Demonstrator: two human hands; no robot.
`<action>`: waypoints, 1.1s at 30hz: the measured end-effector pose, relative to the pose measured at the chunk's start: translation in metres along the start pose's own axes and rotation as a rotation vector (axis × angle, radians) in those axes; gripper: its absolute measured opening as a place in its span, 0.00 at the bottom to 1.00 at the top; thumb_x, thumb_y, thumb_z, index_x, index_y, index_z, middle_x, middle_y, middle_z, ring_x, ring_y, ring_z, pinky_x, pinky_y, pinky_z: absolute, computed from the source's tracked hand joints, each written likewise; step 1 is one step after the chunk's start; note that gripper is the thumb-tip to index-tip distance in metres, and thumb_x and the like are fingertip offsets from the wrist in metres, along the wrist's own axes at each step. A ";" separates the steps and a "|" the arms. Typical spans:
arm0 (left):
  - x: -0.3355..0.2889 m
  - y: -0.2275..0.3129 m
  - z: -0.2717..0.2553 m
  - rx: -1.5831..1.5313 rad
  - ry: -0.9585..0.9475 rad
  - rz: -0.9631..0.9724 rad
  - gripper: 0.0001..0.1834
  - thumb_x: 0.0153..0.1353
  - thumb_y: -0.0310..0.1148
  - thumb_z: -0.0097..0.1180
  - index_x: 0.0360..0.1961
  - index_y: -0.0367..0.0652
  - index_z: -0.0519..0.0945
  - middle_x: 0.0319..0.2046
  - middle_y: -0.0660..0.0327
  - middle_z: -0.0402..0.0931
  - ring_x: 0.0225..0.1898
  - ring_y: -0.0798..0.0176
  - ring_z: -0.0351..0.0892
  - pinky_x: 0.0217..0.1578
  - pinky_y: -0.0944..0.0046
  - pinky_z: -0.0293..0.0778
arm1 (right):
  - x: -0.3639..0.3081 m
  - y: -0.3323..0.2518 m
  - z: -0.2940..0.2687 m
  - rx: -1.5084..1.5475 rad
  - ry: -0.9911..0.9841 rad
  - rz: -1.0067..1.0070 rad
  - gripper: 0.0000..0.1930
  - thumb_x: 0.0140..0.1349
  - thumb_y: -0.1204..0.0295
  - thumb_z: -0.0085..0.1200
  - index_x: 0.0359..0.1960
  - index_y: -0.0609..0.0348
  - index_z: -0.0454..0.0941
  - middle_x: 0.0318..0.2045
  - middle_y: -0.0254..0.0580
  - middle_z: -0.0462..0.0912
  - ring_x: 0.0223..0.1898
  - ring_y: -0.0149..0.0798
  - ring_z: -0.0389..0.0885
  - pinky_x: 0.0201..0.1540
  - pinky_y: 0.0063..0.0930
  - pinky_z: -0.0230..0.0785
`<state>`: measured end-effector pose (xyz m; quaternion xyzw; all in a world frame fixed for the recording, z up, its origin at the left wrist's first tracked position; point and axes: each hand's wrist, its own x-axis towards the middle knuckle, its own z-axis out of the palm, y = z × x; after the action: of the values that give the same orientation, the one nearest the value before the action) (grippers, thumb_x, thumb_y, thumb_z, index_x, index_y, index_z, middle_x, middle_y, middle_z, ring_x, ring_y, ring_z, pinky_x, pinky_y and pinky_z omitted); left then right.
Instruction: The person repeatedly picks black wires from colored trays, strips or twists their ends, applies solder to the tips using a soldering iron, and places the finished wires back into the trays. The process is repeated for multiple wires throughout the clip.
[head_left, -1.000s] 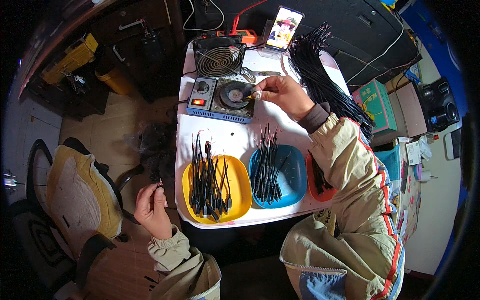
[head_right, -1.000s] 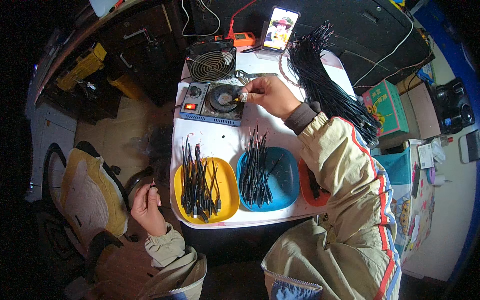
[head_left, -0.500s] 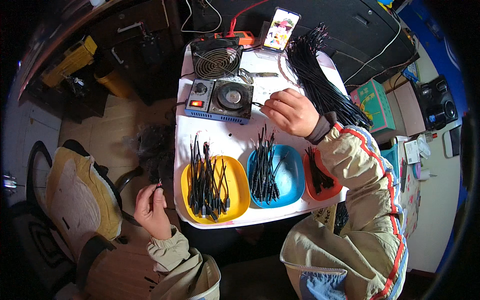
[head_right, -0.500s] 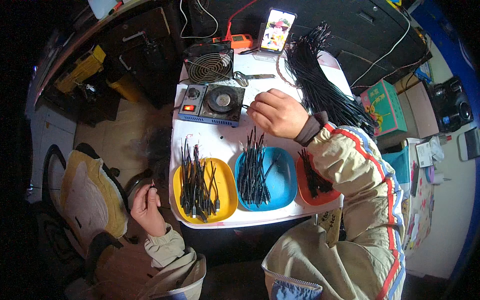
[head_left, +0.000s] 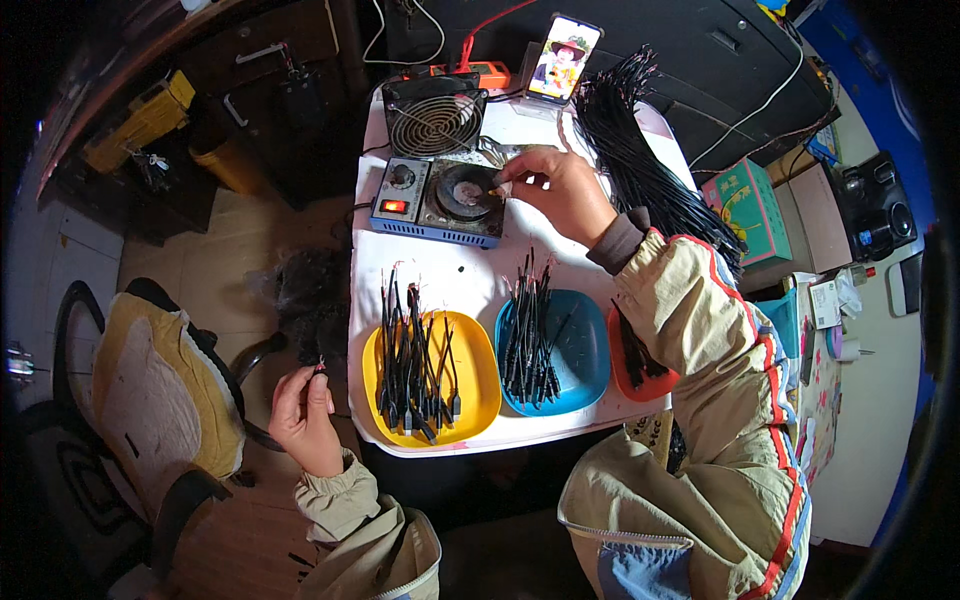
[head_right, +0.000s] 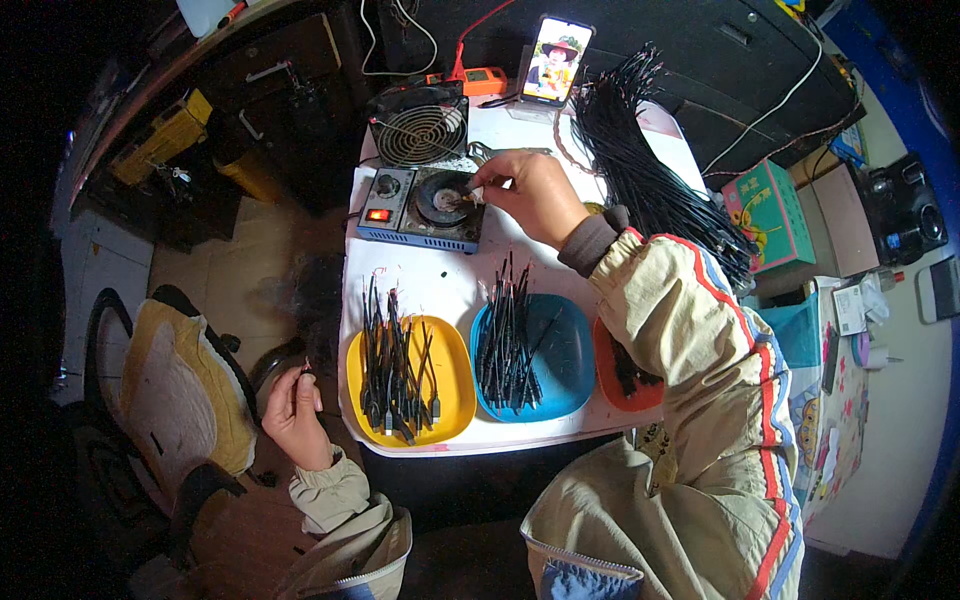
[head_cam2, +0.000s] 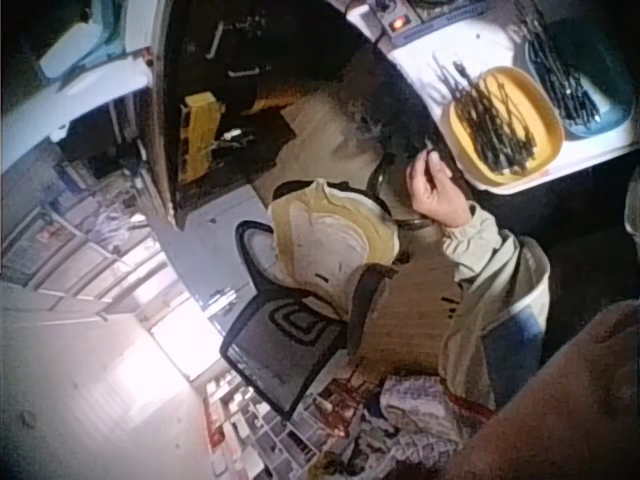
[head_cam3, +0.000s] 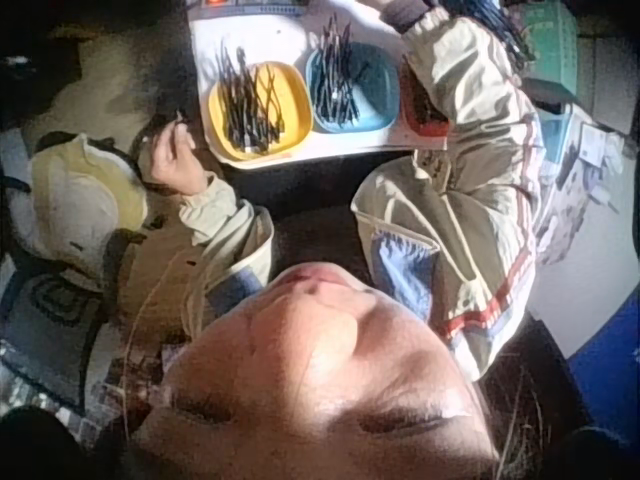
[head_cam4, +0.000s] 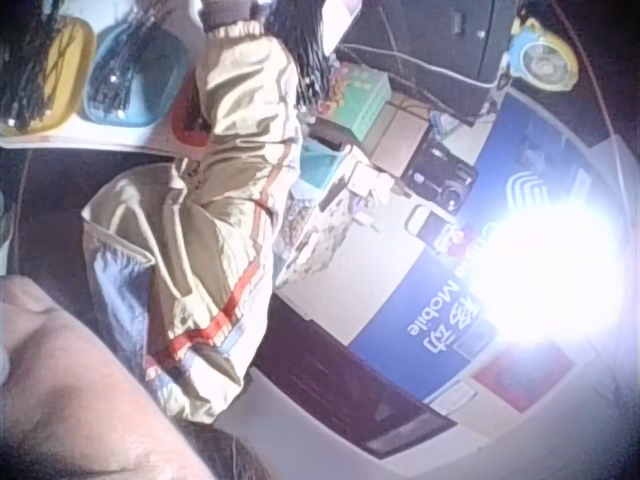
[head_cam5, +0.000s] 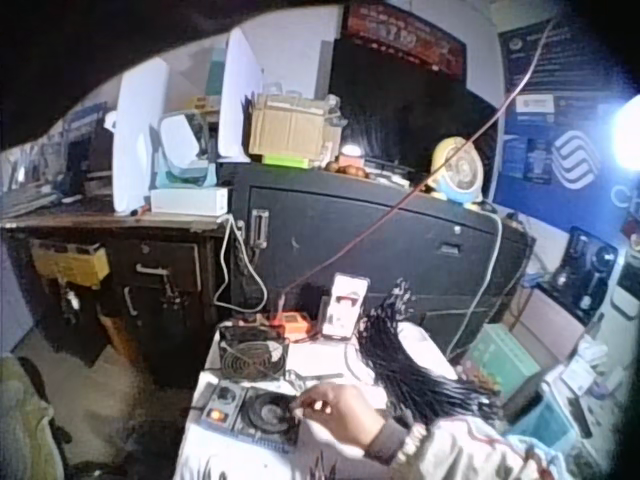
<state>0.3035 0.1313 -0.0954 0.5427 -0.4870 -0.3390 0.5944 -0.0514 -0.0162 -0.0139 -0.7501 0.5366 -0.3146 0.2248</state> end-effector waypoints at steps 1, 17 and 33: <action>0.000 -0.001 0.000 -0.001 -0.003 -0.001 0.08 0.61 0.18 0.56 0.41 0.31 0.80 0.34 0.61 0.74 0.24 0.75 0.67 0.23 0.74 0.63 | 0.002 0.000 0.001 -0.016 0.017 -0.073 0.06 0.55 0.77 0.61 0.35 0.62 0.82 0.35 0.40 0.82 0.31 0.36 0.80 0.38 0.28 0.73; 0.001 -0.002 -0.001 0.012 -0.015 -0.021 0.07 0.62 0.19 0.56 0.42 0.31 0.80 0.36 0.61 0.75 0.24 0.75 0.67 0.23 0.75 0.63 | 0.021 0.005 0.009 -0.161 0.053 -0.164 0.06 0.53 0.76 0.61 0.33 0.61 0.83 0.32 0.46 0.81 0.33 0.43 0.83 0.38 0.31 0.75; 0.002 -0.007 -0.002 -0.004 -0.009 -0.009 0.07 0.61 0.19 0.56 0.41 0.31 0.80 0.35 0.61 0.75 0.24 0.75 0.67 0.23 0.74 0.63 | 0.020 0.011 -0.005 -0.185 0.043 0.014 0.09 0.56 0.75 0.60 0.39 0.64 0.82 0.29 0.43 0.84 0.28 0.34 0.82 0.33 0.26 0.74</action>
<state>0.3071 0.1288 -0.1018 0.5421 -0.4864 -0.3450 0.5920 -0.0579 -0.0387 -0.0136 -0.7570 0.5732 -0.2781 0.1454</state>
